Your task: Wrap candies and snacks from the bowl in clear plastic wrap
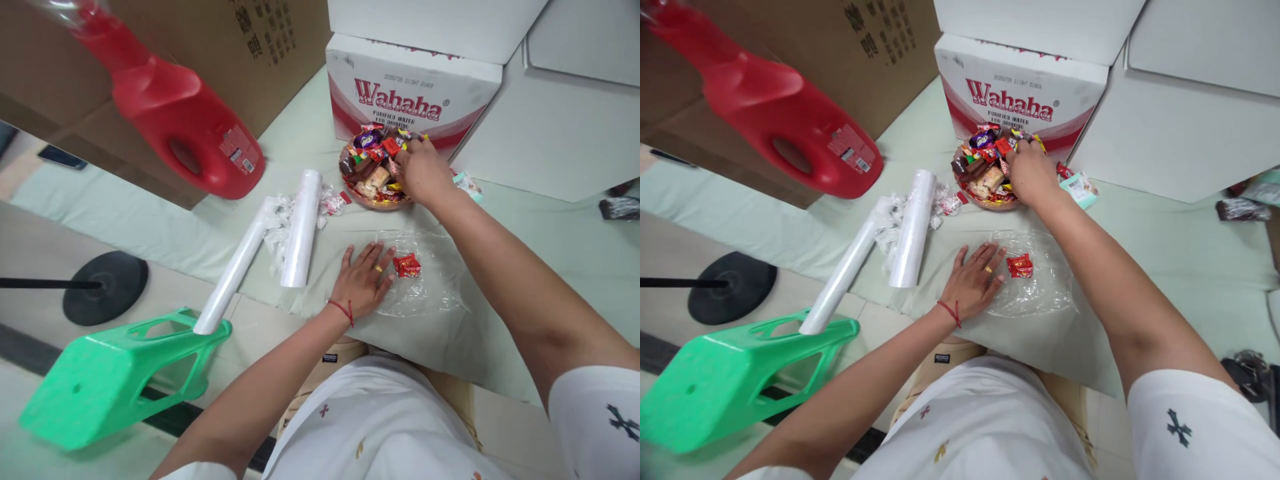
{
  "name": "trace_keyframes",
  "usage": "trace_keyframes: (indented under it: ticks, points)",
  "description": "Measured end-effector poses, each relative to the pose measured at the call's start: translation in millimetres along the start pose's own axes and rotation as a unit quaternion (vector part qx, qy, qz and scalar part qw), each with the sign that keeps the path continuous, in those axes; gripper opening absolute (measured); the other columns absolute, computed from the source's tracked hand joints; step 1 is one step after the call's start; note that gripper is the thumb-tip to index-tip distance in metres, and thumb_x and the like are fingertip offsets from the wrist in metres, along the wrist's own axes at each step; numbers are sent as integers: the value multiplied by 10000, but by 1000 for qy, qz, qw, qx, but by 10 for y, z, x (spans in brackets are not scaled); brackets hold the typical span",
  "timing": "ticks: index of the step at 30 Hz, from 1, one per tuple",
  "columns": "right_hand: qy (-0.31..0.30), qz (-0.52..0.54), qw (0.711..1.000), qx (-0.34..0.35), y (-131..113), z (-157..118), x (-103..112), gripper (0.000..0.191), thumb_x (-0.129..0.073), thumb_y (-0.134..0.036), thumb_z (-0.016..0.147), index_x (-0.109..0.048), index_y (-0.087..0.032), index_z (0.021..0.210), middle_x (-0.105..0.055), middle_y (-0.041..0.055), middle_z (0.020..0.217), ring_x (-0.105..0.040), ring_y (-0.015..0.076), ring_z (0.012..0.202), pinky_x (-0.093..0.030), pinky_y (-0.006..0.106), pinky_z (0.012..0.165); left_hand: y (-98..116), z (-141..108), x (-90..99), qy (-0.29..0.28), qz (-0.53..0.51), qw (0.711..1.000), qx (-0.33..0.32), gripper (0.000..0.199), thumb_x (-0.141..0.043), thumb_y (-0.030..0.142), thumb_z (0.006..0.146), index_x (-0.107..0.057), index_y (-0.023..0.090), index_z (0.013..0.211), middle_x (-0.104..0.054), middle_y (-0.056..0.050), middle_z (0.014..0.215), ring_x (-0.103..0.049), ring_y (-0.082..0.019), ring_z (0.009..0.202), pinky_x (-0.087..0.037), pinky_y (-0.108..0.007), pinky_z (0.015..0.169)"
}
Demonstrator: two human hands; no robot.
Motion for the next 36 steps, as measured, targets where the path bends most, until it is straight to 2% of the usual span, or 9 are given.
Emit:
trace_keyframes:
  ticks: [4, 7, 10, 13, 16, 21, 25, 33, 36]
  points:
    - [-34, 102, 994, -11, -73, -257, 357, 365, -678, -534, 916, -688, -190, 1041, -663, 120, 1053, -598, 305, 1017, -483, 432, 877, -3, 0, -3, 5, -3, 1000, -3, 590, -317, 487, 1083, -320, 267, 1631, -396, -91, 1669, -323, -266, 1564, -158, -614, 1281]
    - [-152, 206, 967, -16, -109, -640, 560, 408, -675, -601, 888, -700, -231, 1059, -696, 53, 979, -608, 231, 865, -460, 340, 728, -3, -1, -2, 7, -2, 1000, -5, 608, -341, 501, 1074, -317, 256, 1631, -398, -96, 1667, -327, -270, 1561, -151, -610, 1282]
    - [-301, 192, 934, -15, -104, -990, 514, 314, -727, -534, 837, -720, -241, 948, -710, 7, 871, -588, 173, 721, -401, 295, 643, 1, -2, 1, 7, -1, 1000, -3, 631, -354, 517, 1068, -310, 238, 1632, -394, -107, 1668, -321, -270, 1563, -142, -606, 1284]
    - [-361, 114, 925, -22, -90, -1174, 348, 145, -718, -360, 828, -707, -239, 908, -725, -6, 833, -596, 156, 680, -381, 285, 635, 8, -2, 1, 7, 0, 1000, 0, 645, -357, 526, 1065, -305, 226, 1634, -397, -115, 1665, -326, -272, 1562, -137, -606, 1285]
    - [-384, 52, 922, -5, -142, -1239, 242, 97, -686, -294, 837, -689, -243, 919, -737, 1, 834, -599, 161, 667, -355, 286, 615, 13, -2, -3, 9, 0, 1000, -2, 641, -365, 515, 1067, -311, 218, 1632, -398, -112, 1665, -322, -266, 1565, -135, -601, 1290]
    - [-391, 8, 920, 22, -218, -1278, 271, 75, -662, -321, 862, -679, -250, 878, -731, 23, 845, -603, 175, 689, -325, 290, 606, 8, 0, -9, 12, -5, 1000, 2, 638, -365, 498, 1070, -310, 201, 1633, -422, -114, 1651, -328, -262, 1564, -132, -591, 1295]
    - [-367, 34, 929, 45, -175, -1285, 246, 210, -664, -287, 850, -695, -247, 1053, -736, 36, 942, -612, 181, 744, -348, 282, 633, 2, 1, -12, 12, -7, 1000, 6, 617, -344, 473, 1078, -321, 193, 1628, -441, -120, 1638, -336, -261, 1561, -122, -587, 1297]
    - [-380, 33, 924, 11, -89, -1374, 178, 116, -656, -331, 873, -693, -252, 949, -705, 6, 779, -564, 162, 647, -309, 284, 592, 6, 11, -23, 12, -8, 1000, 7, 600, -344, 451, 1077, -327, 206, 1625, -448, -125, 1633, -347, -265, 1557, -127, -580, 1298]
    - [-335, 67, 940, -17, 3, -1345, 209, 194, -651, -398, 882, -696, -250, 998, -715, 21, 823, -594, 185, 700, -365, 294, 631, -21, 6, -15, 24, -25, 999, 7, 576, -348, 432, 1077, -355, 216, 1611, -447, -119, 1634, -374, -262, 1541, -162, -577, 1291]
Point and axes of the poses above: each hand's wrist, its own z-axis towards the middle knuckle, its own x-axis out of the back of the hand, y = z × x, the point moved 2 cm from there along z, towards the middle knuckle
